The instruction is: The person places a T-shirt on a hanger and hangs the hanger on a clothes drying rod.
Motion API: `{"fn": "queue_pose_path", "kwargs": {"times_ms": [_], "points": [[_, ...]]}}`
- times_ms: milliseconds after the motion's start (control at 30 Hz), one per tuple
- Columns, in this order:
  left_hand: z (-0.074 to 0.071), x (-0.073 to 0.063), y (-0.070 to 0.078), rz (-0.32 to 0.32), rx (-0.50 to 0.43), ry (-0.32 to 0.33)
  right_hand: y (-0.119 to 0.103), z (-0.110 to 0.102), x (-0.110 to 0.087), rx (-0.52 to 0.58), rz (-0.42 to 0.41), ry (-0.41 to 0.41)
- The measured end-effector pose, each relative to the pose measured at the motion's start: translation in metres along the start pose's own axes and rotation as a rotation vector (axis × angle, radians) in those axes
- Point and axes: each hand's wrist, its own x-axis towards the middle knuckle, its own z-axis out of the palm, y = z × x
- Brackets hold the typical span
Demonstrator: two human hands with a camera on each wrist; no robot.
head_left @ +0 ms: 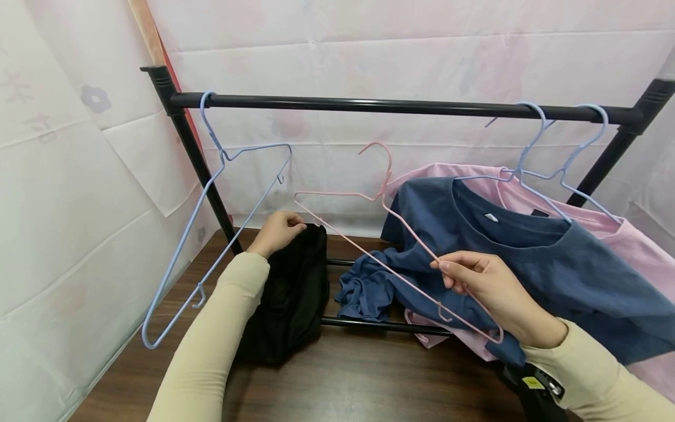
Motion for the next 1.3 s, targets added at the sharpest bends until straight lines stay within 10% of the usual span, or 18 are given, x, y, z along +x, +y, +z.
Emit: {"fn": "queue_pose_path", "kwargs": {"times_ms": [867,1300], "points": [[-0.004,0.003,-0.012,-0.101,-0.017,0.264,0.003,0.001,-0.014,-0.070,-0.007,-0.046],[-0.010,0.001,-0.015,-0.095,0.032,0.271,0.003,0.005,-0.019,-0.026,-0.004,-0.085]]}}
